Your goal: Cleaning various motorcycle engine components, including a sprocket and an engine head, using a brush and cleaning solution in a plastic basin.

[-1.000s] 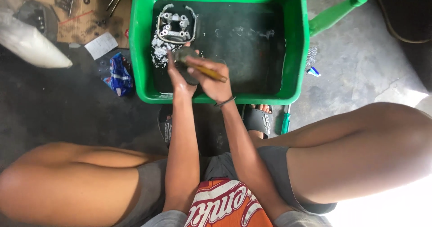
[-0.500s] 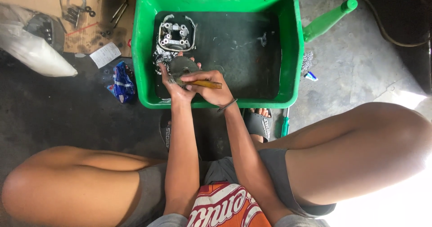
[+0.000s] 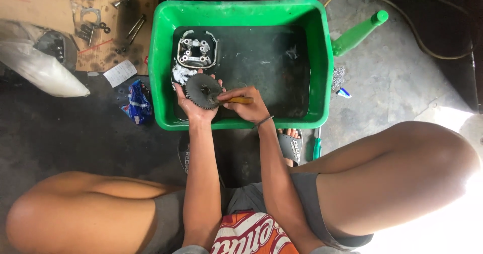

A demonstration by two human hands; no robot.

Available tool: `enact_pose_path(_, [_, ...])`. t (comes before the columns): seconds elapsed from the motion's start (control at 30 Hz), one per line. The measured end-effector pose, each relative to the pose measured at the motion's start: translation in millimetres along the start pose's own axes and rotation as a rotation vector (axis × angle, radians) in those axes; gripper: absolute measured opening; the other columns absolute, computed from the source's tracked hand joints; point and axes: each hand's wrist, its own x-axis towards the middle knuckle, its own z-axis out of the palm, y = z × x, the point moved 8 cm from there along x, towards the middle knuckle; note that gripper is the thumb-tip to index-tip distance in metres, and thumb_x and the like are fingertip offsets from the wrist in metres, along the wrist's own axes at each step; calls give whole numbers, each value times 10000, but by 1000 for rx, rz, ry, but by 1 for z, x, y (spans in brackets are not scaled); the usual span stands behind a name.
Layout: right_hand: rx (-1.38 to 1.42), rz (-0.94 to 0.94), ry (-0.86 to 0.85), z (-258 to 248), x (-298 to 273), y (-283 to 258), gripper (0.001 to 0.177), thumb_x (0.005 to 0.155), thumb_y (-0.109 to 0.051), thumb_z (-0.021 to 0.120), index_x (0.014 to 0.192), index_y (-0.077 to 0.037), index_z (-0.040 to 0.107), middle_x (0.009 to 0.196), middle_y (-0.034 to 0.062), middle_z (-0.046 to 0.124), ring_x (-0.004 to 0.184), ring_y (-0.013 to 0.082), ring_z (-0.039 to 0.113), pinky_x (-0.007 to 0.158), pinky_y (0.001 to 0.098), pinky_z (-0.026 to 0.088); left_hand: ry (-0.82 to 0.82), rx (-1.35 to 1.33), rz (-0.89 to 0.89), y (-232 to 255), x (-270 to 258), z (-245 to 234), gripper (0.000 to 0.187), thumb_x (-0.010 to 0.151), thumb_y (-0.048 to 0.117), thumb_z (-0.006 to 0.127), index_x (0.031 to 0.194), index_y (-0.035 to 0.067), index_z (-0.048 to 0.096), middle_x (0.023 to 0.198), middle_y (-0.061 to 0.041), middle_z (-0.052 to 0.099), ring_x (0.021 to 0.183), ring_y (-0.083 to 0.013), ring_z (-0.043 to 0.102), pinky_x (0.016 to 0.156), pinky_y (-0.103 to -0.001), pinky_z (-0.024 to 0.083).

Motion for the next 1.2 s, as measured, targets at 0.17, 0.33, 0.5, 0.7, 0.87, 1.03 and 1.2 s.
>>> enact_pose_path(0.17, [-40, -27, -55, 11, 0, -4, 240, 765, 30, 752, 968, -66, 836, 1026, 193, 794, 1042, 358, 743, 910, 460, 571, -1, 45, 12, 2, -2, 1, 899, 805, 783, 557, 1441, 148, 584, 1212, -208, 629, 1088, -308, 638, 1058, -543, 527])
enact_pose_path(0.33, [5, -50, -90, 19, 0, -14, 223, 783, 40, 735, 961, -55, 831, 1023, 209, 793, 1037, 381, 743, 901, 484, 570, -8, 38, 14, 2, -6, 5, 888, 805, 767, 584, 1412, 117, 601, 1180, -226, 622, 1059, -326, 624, 1050, -544, 531])
enact_pose_path(0.5, [96, -85, -132, 25, 1, -14, 269, 797, 98, 697, 1008, -17, 820, 1051, 244, 776, 1061, 419, 723, 924, 513, 557, 18, 73, 26, 2, -4, 2, 816, 853, 722, 574, 1366, 92, 641, 1147, -241, 646, 1038, -348, 644, 1047, -567, 534])
enact_pose_path(0.7, [179, -127, -88, 36, 4, -26, 272, 806, 132, 709, 1016, -2, 818, 1065, 227, 775, 1059, 344, 725, 942, 482, 557, -16, 209, -28, 3, 31, -22, 692, 923, 678, 507, 1335, 151, 685, 1202, -228, 681, 1082, -387, 680, 1021, -559, 548])
enact_pose_path(0.87, [201, -148, 62, 33, 6, -25, 250, 785, 161, 735, 976, 17, 806, 1061, 235, 774, 1069, 338, 728, 940, 469, 570, -147, 280, -67, -7, 31, -17, 602, 1034, 546, 375, 1418, 134, 588, 1185, -219, 629, 1089, -356, 616, 1021, -538, 514])
enact_pose_path(1.03, [176, -200, 157, 27, 6, -26, 245, 775, 164, 782, 955, 1, 815, 1048, 229, 781, 1063, 344, 741, 941, 459, 586, -216, 319, -97, -7, 46, -30, 601, 1048, 548, 341, 1418, 155, 606, 1254, -209, 629, 1171, -348, 616, 1075, -524, 481])
enact_pose_path(1.2, [221, -237, 210, 22, 5, -21, 224, 770, 179, 789, 940, 34, 807, 1028, 238, 779, 1061, 352, 735, 924, 452, 587, -180, 261, -123, -9, 39, -24, 590, 967, 482, 531, 1442, 136, 593, 1308, -199, 630, 1165, -318, 612, 1026, -484, 514])
